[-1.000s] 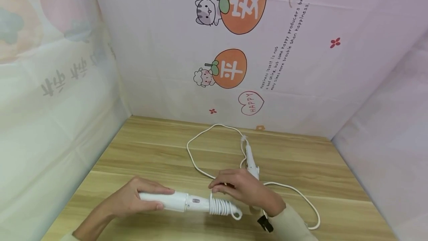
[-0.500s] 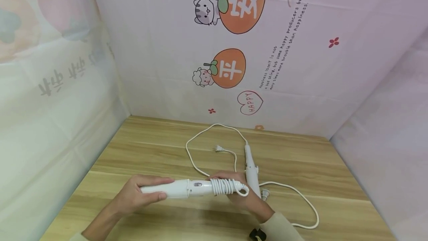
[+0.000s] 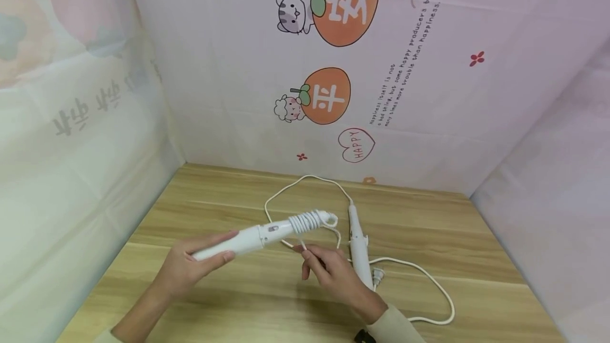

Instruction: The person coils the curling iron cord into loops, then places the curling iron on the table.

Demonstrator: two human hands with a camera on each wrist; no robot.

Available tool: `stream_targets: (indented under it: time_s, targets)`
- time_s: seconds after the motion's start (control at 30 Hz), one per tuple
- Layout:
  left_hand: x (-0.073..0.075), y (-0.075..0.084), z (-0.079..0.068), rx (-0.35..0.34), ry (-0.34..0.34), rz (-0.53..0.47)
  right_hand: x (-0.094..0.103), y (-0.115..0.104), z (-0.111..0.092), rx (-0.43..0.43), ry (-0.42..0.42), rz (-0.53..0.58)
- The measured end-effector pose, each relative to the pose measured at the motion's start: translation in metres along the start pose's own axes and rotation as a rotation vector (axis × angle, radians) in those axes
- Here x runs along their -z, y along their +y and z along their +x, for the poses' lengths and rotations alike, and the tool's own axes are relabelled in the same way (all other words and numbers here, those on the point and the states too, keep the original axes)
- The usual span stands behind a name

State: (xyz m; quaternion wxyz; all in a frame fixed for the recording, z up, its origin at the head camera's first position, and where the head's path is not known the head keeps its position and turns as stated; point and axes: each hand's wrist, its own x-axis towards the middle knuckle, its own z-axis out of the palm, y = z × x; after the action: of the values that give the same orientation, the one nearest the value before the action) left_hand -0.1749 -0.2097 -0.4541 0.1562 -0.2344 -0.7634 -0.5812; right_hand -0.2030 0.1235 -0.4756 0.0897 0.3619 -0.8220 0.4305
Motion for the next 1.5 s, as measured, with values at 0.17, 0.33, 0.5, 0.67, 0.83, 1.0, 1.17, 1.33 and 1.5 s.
stream_targets:
  time_s: [0.17,0.33,0.5,0.67,0.83,1.0,1.17,1.33,1.5]
  targets:
    - [0.001,0.002,0.004,-0.058,0.080,0.084,0.001,0.004,-0.003,0.071,-0.009,-0.077]
    - [-0.001,0.000,0.005,-0.123,0.130,0.229,0.005,0.006,-0.004,0.167,-0.012,-0.189]
    - [-0.002,-0.006,0.002,-0.216,0.103,0.349,0.013,0.005,0.000,0.271,0.007,-0.333]
    - [-0.003,-0.007,0.001,-0.266,0.058,0.392,0.021,0.005,0.004,0.357,0.061,-0.426]
    - [-0.004,-0.005,-0.001,-0.275,-0.067,0.416,0.026,0.007,0.010,0.434,0.108,-0.491]
    - [-0.001,-0.005,-0.004,-0.287,-0.200,0.372,0.028,0.008,0.013,0.429,0.088,-0.521]
    - [0.006,-0.004,-0.005,-0.279,-0.317,0.244,0.029,0.009,0.014,0.434,0.054,-0.502]
    - [0.011,-0.004,-0.007,-0.213,-0.402,0.076,0.032,0.010,0.015,0.421,-0.041,-0.398]
    - [0.013,-0.009,-0.009,-0.131,-0.454,-0.124,0.036,0.005,0.015,0.342,-0.168,-0.210]
